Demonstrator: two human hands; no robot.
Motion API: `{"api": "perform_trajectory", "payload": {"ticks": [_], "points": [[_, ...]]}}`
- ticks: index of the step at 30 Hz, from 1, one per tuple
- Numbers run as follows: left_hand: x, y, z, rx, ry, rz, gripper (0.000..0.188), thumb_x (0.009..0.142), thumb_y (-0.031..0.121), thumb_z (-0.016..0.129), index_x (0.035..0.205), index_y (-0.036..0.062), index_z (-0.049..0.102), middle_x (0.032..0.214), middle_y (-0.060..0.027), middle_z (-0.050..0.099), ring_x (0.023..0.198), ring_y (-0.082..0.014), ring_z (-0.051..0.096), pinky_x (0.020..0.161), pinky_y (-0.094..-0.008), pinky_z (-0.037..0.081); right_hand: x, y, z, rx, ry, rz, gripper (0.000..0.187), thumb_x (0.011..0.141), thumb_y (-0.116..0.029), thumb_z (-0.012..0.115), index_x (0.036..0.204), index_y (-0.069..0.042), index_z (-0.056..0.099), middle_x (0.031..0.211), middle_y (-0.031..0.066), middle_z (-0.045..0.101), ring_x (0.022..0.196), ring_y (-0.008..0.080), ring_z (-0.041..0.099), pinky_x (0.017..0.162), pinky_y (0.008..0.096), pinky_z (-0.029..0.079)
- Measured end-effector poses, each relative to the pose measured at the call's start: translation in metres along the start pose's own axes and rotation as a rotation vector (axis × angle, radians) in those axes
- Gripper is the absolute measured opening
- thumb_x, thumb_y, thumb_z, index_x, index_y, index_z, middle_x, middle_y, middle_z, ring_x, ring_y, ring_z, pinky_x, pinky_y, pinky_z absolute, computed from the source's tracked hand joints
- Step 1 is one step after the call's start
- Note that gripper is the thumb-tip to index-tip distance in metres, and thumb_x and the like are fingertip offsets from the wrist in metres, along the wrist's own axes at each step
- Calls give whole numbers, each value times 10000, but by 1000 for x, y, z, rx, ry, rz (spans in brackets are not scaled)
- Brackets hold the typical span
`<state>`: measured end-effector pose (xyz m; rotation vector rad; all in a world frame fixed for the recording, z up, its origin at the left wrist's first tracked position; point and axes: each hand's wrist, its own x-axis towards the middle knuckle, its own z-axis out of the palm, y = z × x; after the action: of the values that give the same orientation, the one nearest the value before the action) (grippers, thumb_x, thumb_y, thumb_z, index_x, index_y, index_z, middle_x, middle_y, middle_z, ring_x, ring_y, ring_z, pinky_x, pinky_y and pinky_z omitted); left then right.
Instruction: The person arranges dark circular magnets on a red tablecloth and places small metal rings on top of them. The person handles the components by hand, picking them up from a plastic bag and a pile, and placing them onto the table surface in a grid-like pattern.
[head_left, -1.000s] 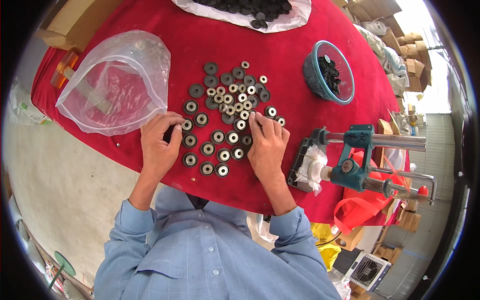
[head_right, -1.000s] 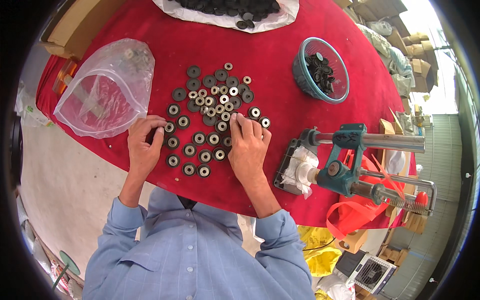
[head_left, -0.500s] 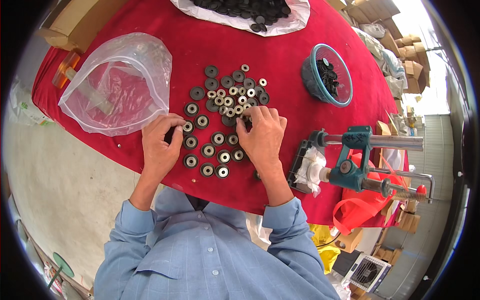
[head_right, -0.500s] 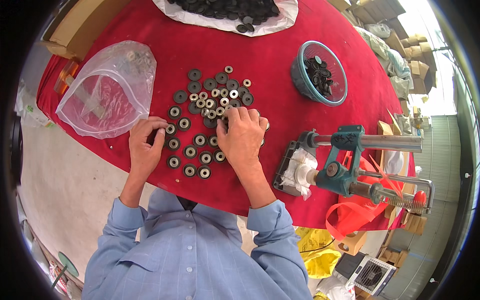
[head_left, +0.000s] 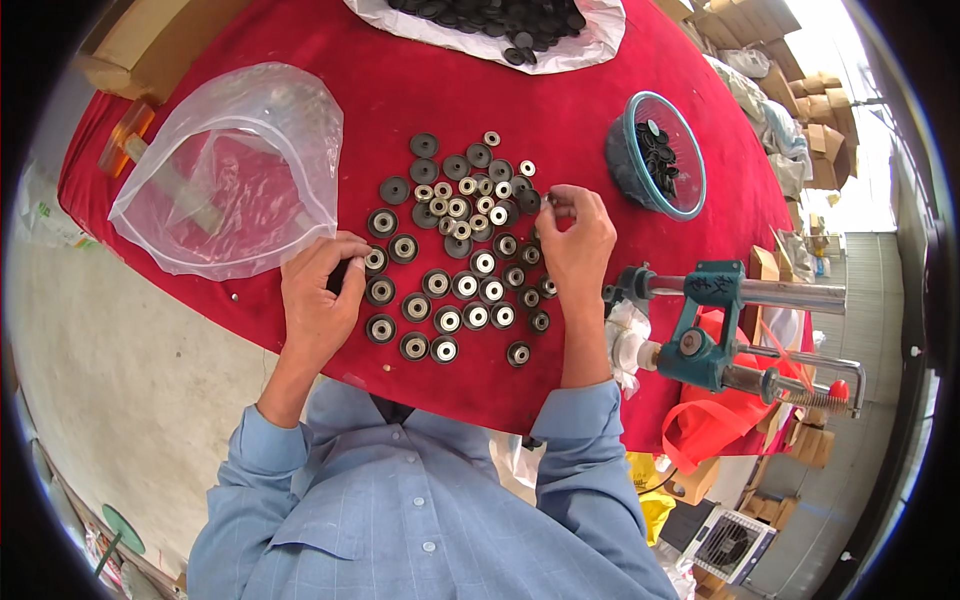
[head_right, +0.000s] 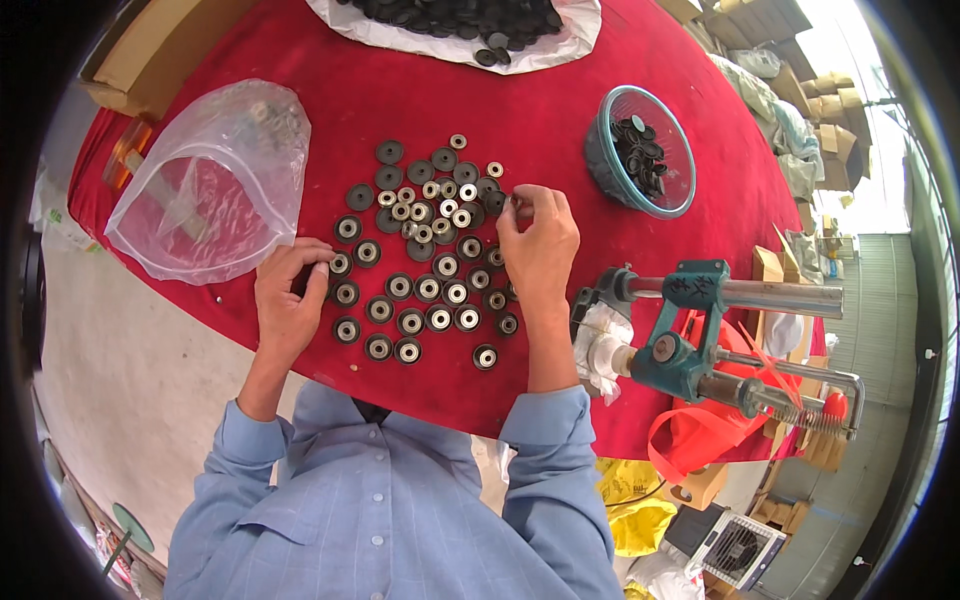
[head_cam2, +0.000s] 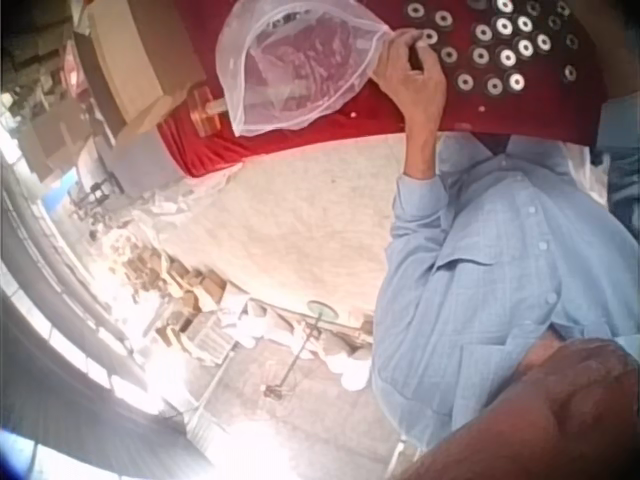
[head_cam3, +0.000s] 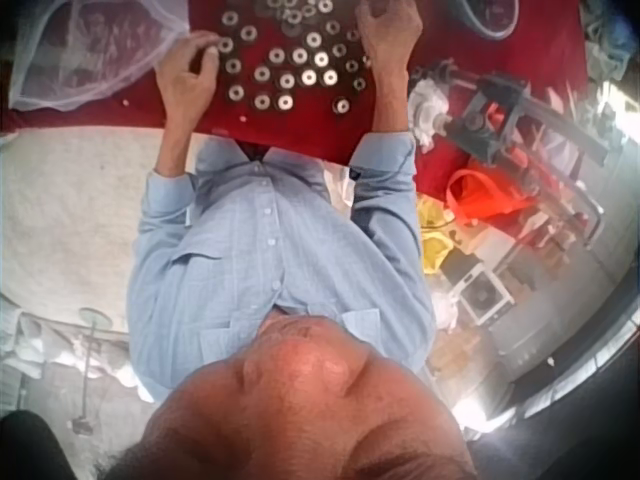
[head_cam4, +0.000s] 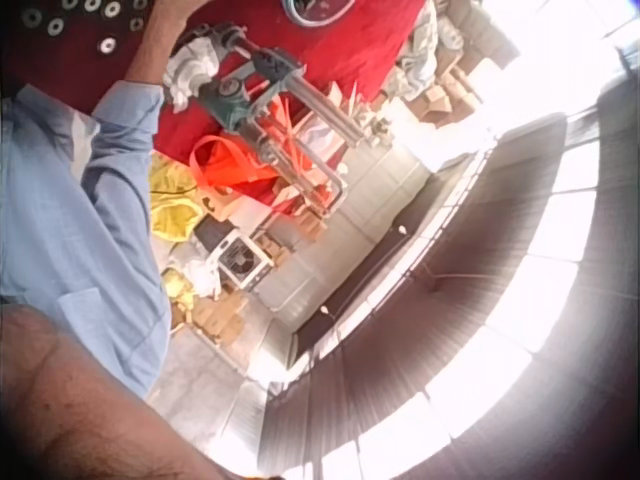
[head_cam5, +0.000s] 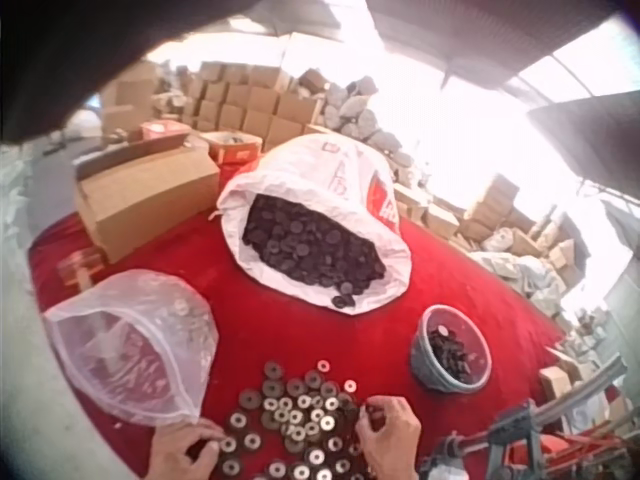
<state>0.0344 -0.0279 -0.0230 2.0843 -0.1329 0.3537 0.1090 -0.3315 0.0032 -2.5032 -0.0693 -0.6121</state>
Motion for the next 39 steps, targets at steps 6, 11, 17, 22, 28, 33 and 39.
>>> {"api": "perform_trajectory", "payload": {"ticks": [6, 11, 17, 22, 28, 33, 39], "points": [[0, -3, 2, -7, 2, 2, 127, 917, -9, 691, 1000, 61, 757, 1062, -61, 765, 994, -230, 686, 960, -368, 464, 3, 4, 12, -87, -107, -37, 185, 881, -69, 774, 1064, -44, 751, 1019, 114, 734, 822, 275, 749, 767, 413, 592], [2, -1, 0, -14, -4, 5, 129, 917, -12, 690, 1003, 59, 756, 1057, -62, 762, 983, -225, 683, 949, -363, 465, -2, 2, 6, -63, -147, 5, 154, 881, -72, 770, 1031, -40, 758, 1027, 109, 735, 817, 280, 749, 775, 414, 594], [2, -2, 0, -1, -7, 18, 135, 921, -19, 682, 1005, 58, 755, 1057, -59, 761, 975, -219, 679, 940, -362, 467, -8, 5, -2, -40, -136, -28, 138, 883, -61, 764, 1018, -29, 759, 1025, 116, 730, 835, 300, 742, 774, 422, 591], [2, -1, 0, -12, -8, 6, 130, 922, -21, 680, 998, 57, 751, 1060, -58, 761, 978, -224, 681, 938, -364, 470, -17, 10, 1, -91, -115, -134, 157, 871, -27, 748, 1027, -30, 769, 1064, 90, 726, 961, 306, 714, 847, 435, 566], [4, 2, 1, 1, 37, 29, 102, 894, 1, 691, 962, 58, 742, 999, -64, 768, 949, -258, 716, 922, -388, 469, -26, 3, 3, -357, -115, -240, 271, 858, -21, 692, 1112, -56, 780, 1118, 52, 719, 1045, 266, 687, 946, 439, 495], [2, 1, 2, 4, 41, 36, 102, 893, 5, 693, 967, 56, 742, 997, -63, 768, 945, -258, 716, 917, -386, 469, -30, 0, -1, -372, -95, -250, 296, 868, -19, 673, 1139, -76, 778, 1123, 52, 726, 1035, 269, 693, 947, 459, 490], [3, -1, 1, 1, 39, 44, 94, 896, 8, 693, 966, 48, 741, 992, -67, 768, 937, -260, 719, 884, -388, 485, 23, 1, -3, -81, -143, -101, 315, 905, -22, 670, 1204, -74, 757, 1188, 102, 718, 1089, 317, 703, 951, 471, 523]]}}
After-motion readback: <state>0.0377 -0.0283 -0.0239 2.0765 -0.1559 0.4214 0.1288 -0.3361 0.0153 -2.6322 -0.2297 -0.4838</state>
